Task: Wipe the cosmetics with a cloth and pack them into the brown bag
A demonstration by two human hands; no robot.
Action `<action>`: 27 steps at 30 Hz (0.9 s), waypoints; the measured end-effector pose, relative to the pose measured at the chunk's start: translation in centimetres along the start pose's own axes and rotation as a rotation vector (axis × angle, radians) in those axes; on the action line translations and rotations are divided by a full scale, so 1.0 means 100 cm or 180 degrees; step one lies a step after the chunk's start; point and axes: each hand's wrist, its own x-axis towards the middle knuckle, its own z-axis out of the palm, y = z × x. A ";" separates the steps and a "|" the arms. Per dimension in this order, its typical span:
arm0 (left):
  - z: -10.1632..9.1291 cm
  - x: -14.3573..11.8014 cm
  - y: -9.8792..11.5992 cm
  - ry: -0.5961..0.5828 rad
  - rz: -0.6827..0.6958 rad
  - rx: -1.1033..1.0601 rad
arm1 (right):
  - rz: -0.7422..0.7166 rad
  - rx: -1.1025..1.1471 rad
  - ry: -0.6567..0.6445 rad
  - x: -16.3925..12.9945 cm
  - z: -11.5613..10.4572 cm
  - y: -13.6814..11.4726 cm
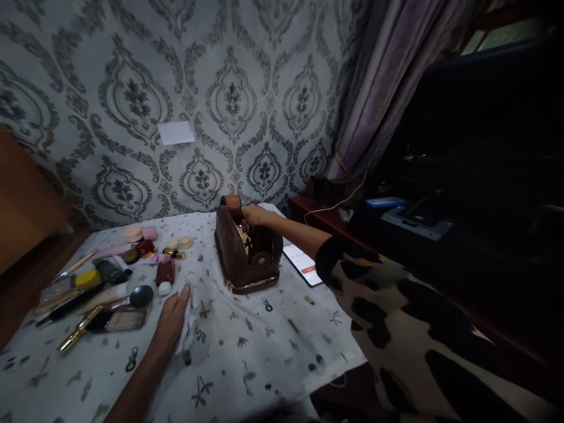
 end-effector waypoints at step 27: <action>-0.015 0.021 -0.012 0.1096 0.0593 0.0206 | -0.0255 0.4096 -0.0508 -0.129 0.187 -0.119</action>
